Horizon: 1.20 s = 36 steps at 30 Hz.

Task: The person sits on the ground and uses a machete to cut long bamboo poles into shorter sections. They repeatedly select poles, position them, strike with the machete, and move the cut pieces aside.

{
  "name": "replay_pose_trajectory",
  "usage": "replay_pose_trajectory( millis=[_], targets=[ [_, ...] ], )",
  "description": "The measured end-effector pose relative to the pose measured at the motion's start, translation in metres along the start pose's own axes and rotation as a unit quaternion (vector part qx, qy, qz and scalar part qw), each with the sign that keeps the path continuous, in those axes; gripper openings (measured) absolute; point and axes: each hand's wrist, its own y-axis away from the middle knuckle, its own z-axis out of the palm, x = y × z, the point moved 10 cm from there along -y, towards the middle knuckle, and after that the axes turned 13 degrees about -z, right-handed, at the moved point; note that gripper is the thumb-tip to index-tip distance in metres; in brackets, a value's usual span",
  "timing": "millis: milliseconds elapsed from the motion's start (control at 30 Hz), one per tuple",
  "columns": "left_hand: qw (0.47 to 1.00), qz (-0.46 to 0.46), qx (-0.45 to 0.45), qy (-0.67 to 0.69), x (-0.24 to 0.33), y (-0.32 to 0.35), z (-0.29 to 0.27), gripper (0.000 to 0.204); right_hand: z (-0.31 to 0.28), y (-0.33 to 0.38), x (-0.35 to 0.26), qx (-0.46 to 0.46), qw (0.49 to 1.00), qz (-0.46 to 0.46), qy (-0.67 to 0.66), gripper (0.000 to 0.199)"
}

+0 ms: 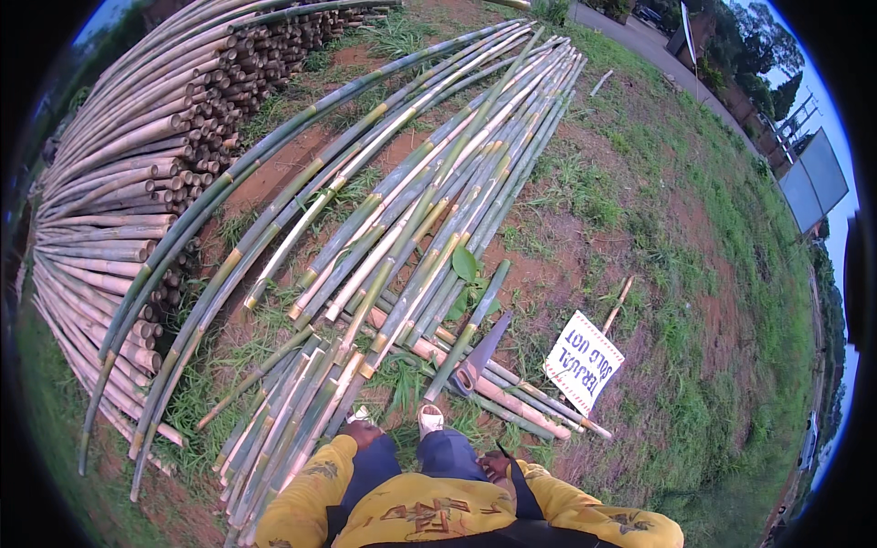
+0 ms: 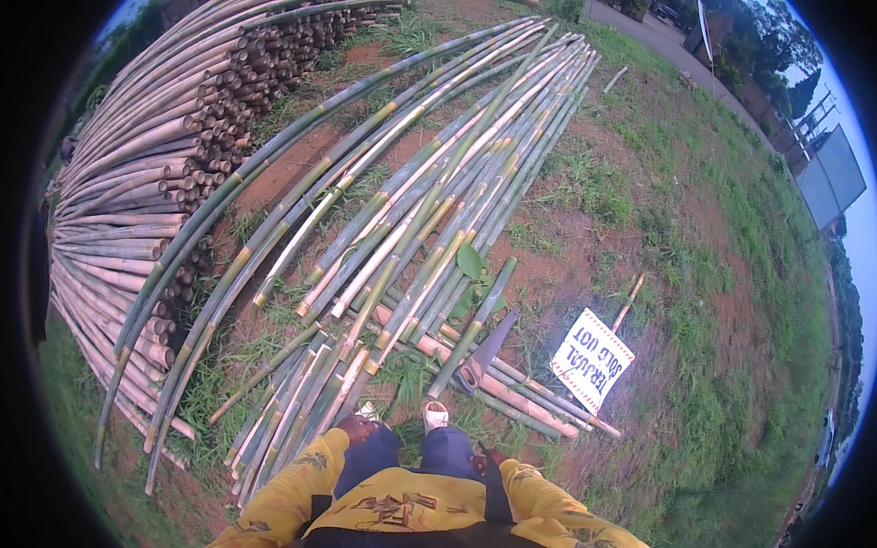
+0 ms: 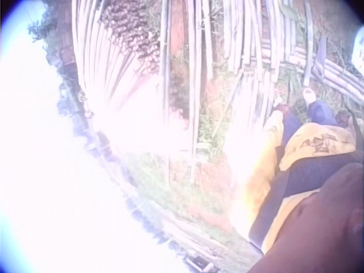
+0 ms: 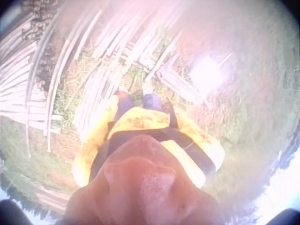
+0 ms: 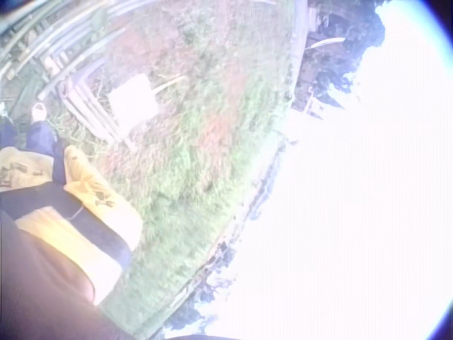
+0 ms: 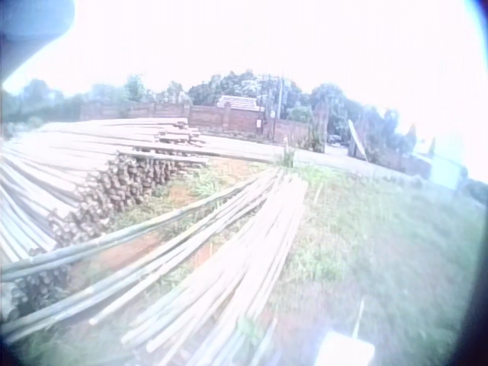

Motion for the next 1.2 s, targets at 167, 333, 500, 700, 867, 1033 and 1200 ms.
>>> replay_pose_trajectory(
  millis=[167, 333, 500, 700, 867, 1033, 1200],
  targets=[
    [0.974, 0.097, 0.206, 0.013, 0.138, 0.095, -0.163, 0.046, -0.035, 0.049, -0.125, 0.157, 0.979, 0.032, -0.126, 0.058],
    [0.902, 0.266, 0.339, -0.032, 0.330, 0.247, -0.273, 0.041, -0.071, -0.004, -0.065, 0.113, 0.984, -0.134, 0.008, 0.050],
    [0.874, 0.293, 0.387, 0.031, 0.422, 0.343, -0.360, 0.034, -0.076, 0.008, -0.094, 0.114, 0.923, -0.254, 0.266, 0.028],
    [0.869, 0.212, 0.443, 0.068, 0.444, 0.433, -0.429, 0.041, -0.093, 0.017, -0.055, 0.067, 0.943, -0.145, 0.293, 0.029],
    [0.874, 0.228, 0.429, 0.029, 0.422, 0.422, -0.394, 0.041, -0.107, 0.016, -0.059, 0.067, 0.954, -0.121, 0.268, 0.030],
    [0.876, 0.235, 0.421, -0.005, 0.404, 0.411, -0.376, 0.040, -0.113, 0.006, -0.097, 0.099, 0.969, -0.115, 0.196, 0.032],
    [0.873, 0.231, 0.427, -0.040, 0.409, 0.413, -0.392, 0.040, -0.107, 0.001, -0.117, 0.112, 0.977, -0.118, 0.140, 0.033]
  ],
)
